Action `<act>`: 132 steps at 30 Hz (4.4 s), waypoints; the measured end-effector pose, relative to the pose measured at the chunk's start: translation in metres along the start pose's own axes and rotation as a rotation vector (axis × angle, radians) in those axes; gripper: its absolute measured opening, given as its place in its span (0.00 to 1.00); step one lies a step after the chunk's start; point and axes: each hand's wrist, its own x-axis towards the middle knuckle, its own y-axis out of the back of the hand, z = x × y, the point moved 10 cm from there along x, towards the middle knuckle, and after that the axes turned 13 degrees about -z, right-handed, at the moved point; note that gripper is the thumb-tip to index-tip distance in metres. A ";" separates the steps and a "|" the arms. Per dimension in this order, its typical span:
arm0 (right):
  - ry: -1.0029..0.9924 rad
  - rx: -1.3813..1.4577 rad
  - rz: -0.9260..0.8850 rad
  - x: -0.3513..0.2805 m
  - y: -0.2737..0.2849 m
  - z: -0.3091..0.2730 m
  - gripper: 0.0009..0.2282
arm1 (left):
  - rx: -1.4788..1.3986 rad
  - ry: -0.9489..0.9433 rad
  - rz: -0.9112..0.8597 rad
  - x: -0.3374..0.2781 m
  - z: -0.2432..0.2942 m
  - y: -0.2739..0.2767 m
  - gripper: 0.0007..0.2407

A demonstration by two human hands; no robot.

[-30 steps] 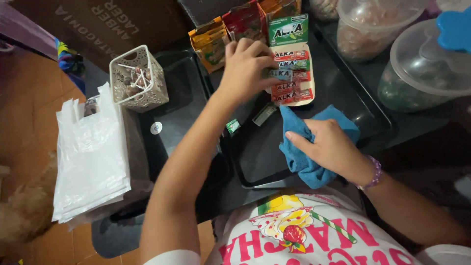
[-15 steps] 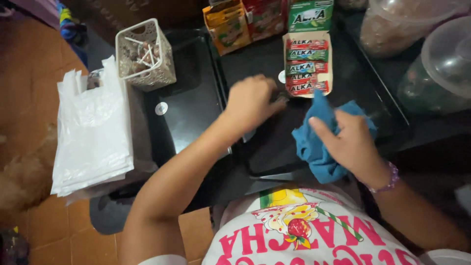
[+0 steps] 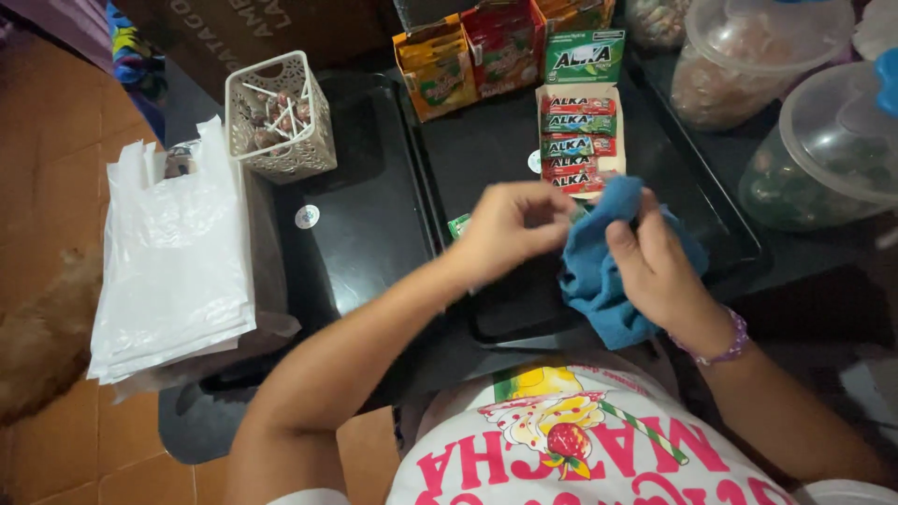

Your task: Organizing small product boxes and sorting lollipops into a basket on a counter.

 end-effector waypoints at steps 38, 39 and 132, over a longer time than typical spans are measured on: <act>0.003 -0.081 -0.074 -0.002 -0.011 0.003 0.18 | 1.056 0.270 0.104 0.076 -0.038 0.042 0.12; -0.003 -0.080 -0.077 -0.002 -0.009 0.002 0.18 | 1.052 0.272 0.101 0.078 -0.038 0.040 0.12; 0.078 -0.229 -0.188 -0.001 -0.021 0.003 0.17 | 0.908 0.054 -0.205 0.155 -0.021 0.029 0.07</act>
